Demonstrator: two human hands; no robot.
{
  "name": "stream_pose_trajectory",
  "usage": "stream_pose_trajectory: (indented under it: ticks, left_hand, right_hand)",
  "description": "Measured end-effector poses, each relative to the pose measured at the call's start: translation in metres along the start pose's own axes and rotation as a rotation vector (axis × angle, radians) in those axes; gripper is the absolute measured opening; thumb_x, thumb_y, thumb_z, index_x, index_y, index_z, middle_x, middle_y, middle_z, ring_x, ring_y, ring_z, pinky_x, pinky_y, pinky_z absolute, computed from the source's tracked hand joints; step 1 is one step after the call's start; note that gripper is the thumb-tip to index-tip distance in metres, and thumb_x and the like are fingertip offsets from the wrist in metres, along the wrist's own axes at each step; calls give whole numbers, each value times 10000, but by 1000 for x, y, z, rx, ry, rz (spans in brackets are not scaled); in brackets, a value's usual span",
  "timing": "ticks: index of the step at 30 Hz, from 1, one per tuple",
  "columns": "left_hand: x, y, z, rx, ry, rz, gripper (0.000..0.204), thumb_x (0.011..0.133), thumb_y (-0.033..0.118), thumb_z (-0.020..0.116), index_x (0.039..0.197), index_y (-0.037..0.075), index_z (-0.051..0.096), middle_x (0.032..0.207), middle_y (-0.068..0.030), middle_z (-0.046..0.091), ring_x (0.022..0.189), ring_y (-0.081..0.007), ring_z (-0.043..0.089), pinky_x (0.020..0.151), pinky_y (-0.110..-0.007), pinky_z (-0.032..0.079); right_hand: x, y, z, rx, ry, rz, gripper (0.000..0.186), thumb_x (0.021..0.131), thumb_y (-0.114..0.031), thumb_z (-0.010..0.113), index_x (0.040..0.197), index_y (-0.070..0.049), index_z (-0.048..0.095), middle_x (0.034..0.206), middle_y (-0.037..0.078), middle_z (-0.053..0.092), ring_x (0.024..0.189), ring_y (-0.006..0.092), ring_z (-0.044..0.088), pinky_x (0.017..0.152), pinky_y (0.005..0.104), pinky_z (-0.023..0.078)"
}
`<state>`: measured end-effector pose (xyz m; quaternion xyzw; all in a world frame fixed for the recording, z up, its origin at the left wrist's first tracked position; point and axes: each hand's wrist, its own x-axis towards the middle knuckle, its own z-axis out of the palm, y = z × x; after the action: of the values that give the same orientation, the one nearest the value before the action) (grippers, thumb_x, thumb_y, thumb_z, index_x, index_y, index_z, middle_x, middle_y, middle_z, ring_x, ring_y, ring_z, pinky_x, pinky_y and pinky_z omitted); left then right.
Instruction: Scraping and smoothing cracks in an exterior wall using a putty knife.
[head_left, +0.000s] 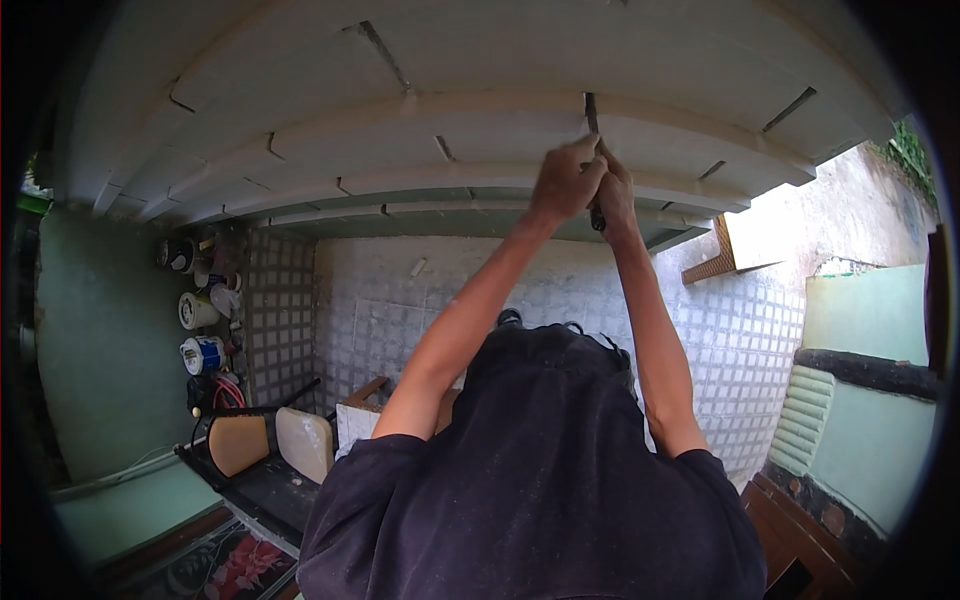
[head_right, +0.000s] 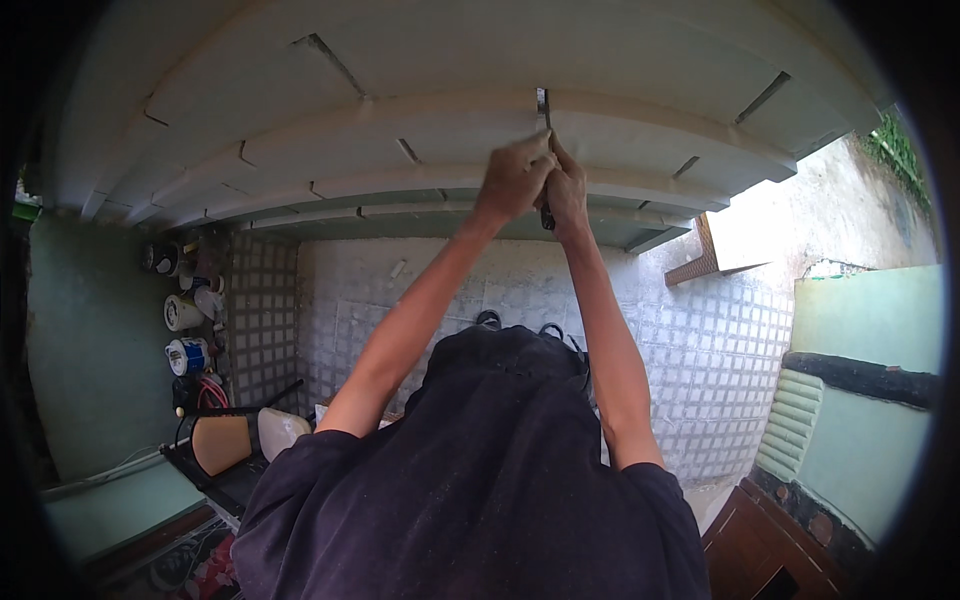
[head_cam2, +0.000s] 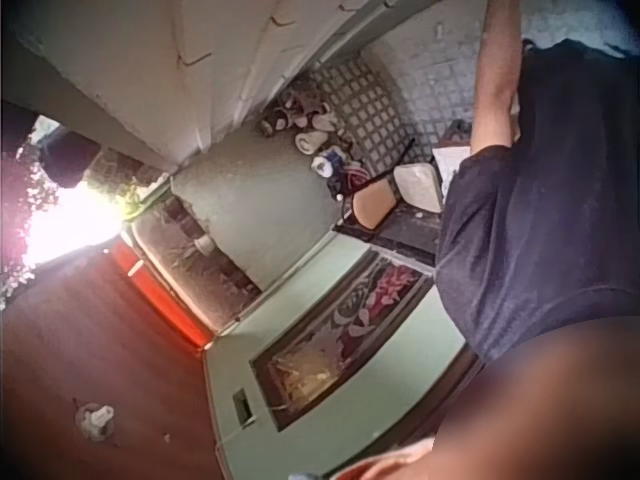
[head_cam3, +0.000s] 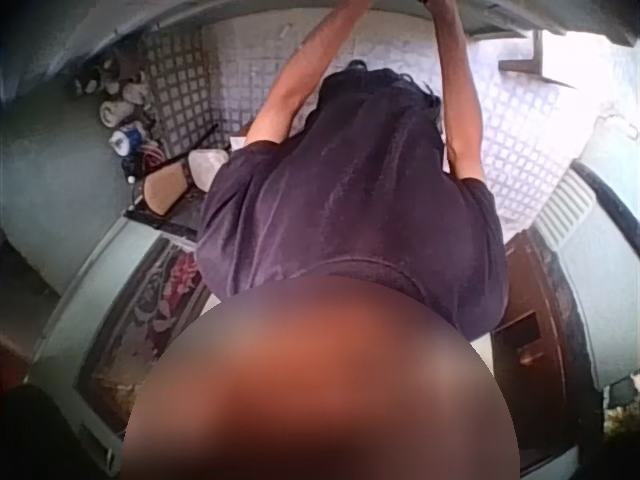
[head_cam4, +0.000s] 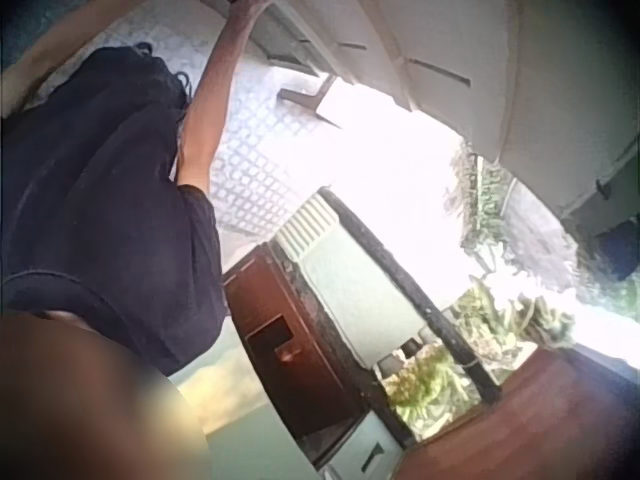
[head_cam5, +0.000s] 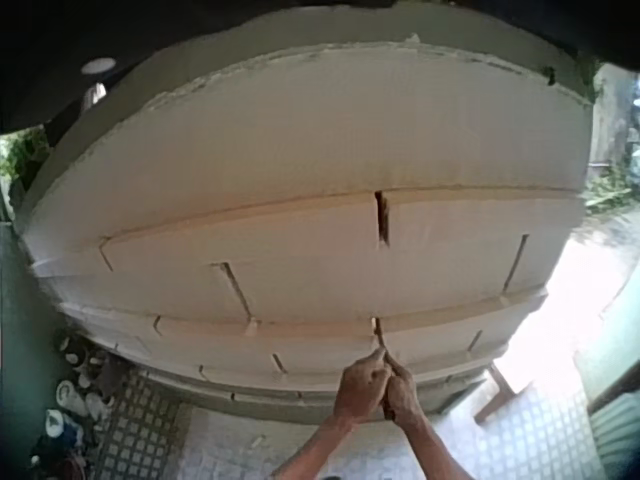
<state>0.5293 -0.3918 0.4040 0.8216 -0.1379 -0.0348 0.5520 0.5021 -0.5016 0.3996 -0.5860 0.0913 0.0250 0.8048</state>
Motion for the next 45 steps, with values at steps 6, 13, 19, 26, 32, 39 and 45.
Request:
stream_pose_trajectory:
  ticks: [6,13,19,26,32,39,45]
  left_hand:
    - [26,-15,-79,569,546,691,418,881,151,541,1261,-22,549,1267,-203,578,1214,-358,520,1057,-463,375]
    - [27,-63,-85,811,344,655,604,824,218,590,1349,-32,426,1410,-187,404,1344,-350,356,1109,-515,287]
    - [33,-76,-85,814,401,672,676,781,298,633,1336,-17,411,1384,-180,402,1317,-365,362,1086,-542,278]
    - [37,-83,-81,808,421,695,669,765,302,618,1326,-2,417,1377,-178,400,1300,-361,375,1065,-547,294]
    - [44,-87,-76,786,453,716,675,776,322,611,1332,1,402,1360,-171,410,1283,-354,375,1039,-542,290]
    - [47,-92,-76,774,473,745,664,775,318,606,1326,6,408,1348,-170,414,1268,-355,382,1031,-544,293]
    - [46,-93,-76,784,479,732,664,767,310,609,1322,4,411,1349,-167,413,1263,-359,389,1023,-546,299]
  right_hand:
    - [12,15,-16,138,-4,251,303,902,-36,512,1200,-11,563,655,-39,452,474,37,420,404,204,356]
    - [14,18,-17,120,-26,210,389,893,-19,502,1282,-10,520,662,-45,427,475,37,399,405,199,343]
    - [7,-8,0,148,-35,109,420,890,-20,495,1309,-4,509,662,-47,427,479,37,398,408,198,342]
    - [10,-8,-3,113,-17,154,408,895,-42,518,1301,-16,522,667,-50,430,484,29,395,410,196,338]
    - [6,0,-21,36,-24,188,215,925,-76,532,1135,-33,551,656,-56,423,465,16,381,380,179,288]
    - [16,-34,-48,-184,-193,171,220,945,-138,573,1138,-33,559,640,-75,398,436,10,341,355,185,260]
    - [20,-43,-58,-318,-233,194,344,919,-119,604,1246,-20,561,634,-72,392,471,18,351,382,201,289]
